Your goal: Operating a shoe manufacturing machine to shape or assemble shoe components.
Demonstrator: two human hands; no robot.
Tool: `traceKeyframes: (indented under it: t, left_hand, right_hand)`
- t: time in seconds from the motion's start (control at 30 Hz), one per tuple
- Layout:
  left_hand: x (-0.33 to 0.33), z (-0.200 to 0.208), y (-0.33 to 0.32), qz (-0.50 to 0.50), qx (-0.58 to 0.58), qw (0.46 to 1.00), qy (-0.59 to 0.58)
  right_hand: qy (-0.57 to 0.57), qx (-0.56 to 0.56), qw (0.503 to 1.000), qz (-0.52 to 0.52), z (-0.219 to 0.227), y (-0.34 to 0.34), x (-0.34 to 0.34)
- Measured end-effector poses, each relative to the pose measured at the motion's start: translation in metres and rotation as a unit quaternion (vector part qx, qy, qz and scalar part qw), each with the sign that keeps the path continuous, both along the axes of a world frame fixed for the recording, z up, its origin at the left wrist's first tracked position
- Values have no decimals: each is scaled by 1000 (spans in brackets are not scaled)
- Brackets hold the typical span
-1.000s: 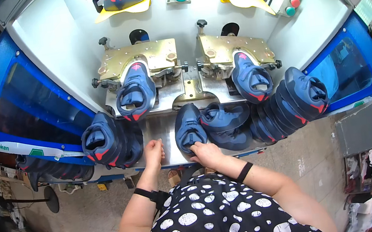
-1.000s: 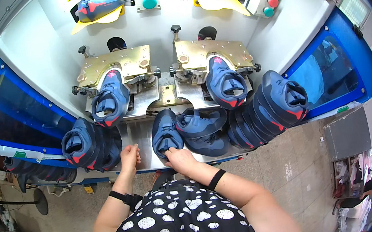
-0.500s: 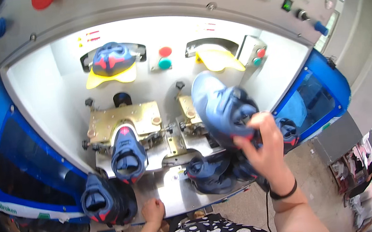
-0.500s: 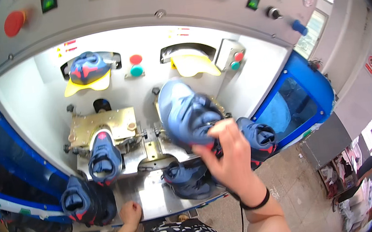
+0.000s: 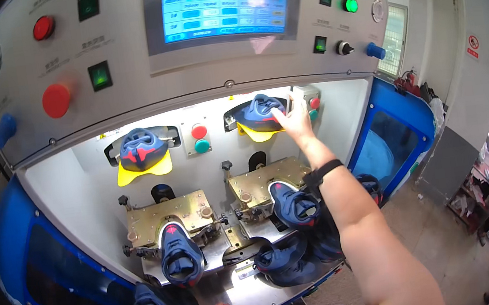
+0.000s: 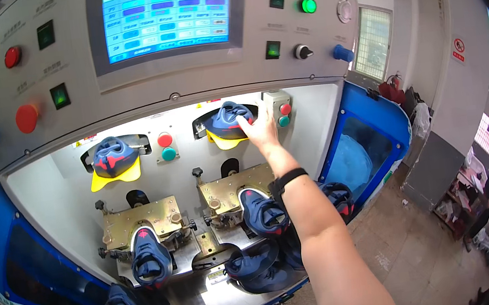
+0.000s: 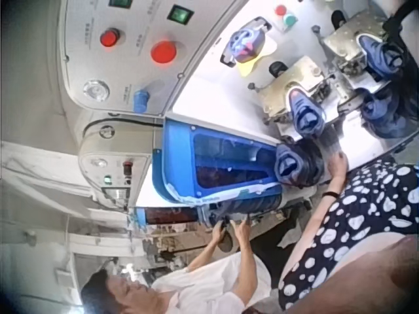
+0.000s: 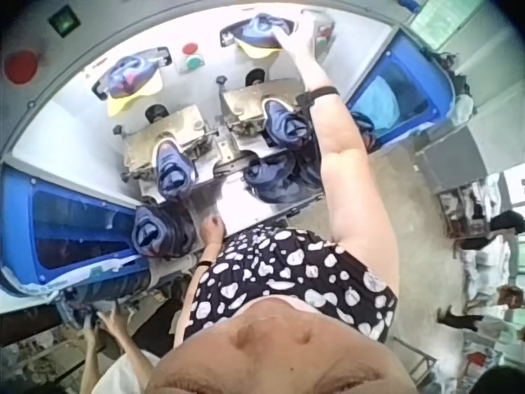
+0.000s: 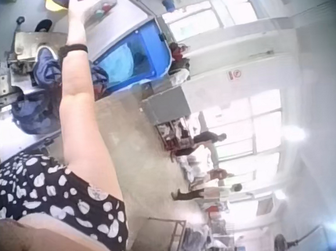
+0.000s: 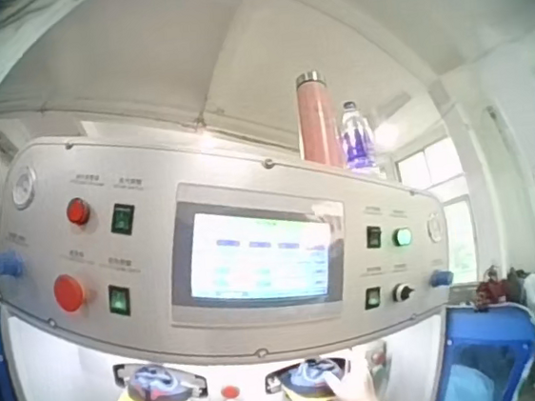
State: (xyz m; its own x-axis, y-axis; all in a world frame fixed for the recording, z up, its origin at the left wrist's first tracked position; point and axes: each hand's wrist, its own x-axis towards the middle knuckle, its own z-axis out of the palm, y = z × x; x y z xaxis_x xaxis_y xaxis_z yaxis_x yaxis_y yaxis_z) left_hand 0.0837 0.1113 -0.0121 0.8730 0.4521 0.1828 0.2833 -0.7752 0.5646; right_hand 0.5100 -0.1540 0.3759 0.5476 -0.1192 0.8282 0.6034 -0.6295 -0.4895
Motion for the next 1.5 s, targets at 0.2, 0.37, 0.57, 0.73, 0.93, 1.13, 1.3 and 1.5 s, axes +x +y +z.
traceKeyframes:
  t: [0.2,0.37,0.57,0.73,0.93,1.13,1.3,1.5]
  left_hand:
    - [1,1,7,-78,4,981,175]
    - [3,4,1,-36,-7,993,112]
    - [2,6,-5,5,-5,1000,29]
    - [1,2,-3,-2,-5,1000,0]
    - [-3,41,2,-43,-145,988,-8]
    - [-8,148,9,29,-141,941,-305]
    - [18,211,36,-7,133,938,-320]
    - [28,212,40,-33,138,964,-223]
  right_hand:
    - [83,243,951,-173,-53,-34,17]
    - [192,155,963,-110,-66,-56,46]
    - [108,248,961,-53,-35,-48,22]
    - [69,153,924,343,-46,1,-163]
    - [422,-209,743,475,-168,45,-306]
    - [608,-291,557,486,-306,29,-340]
    - [719,-302,351,518,-376,40,-345]
    - [601,-381,347,610,-414,51,-357]
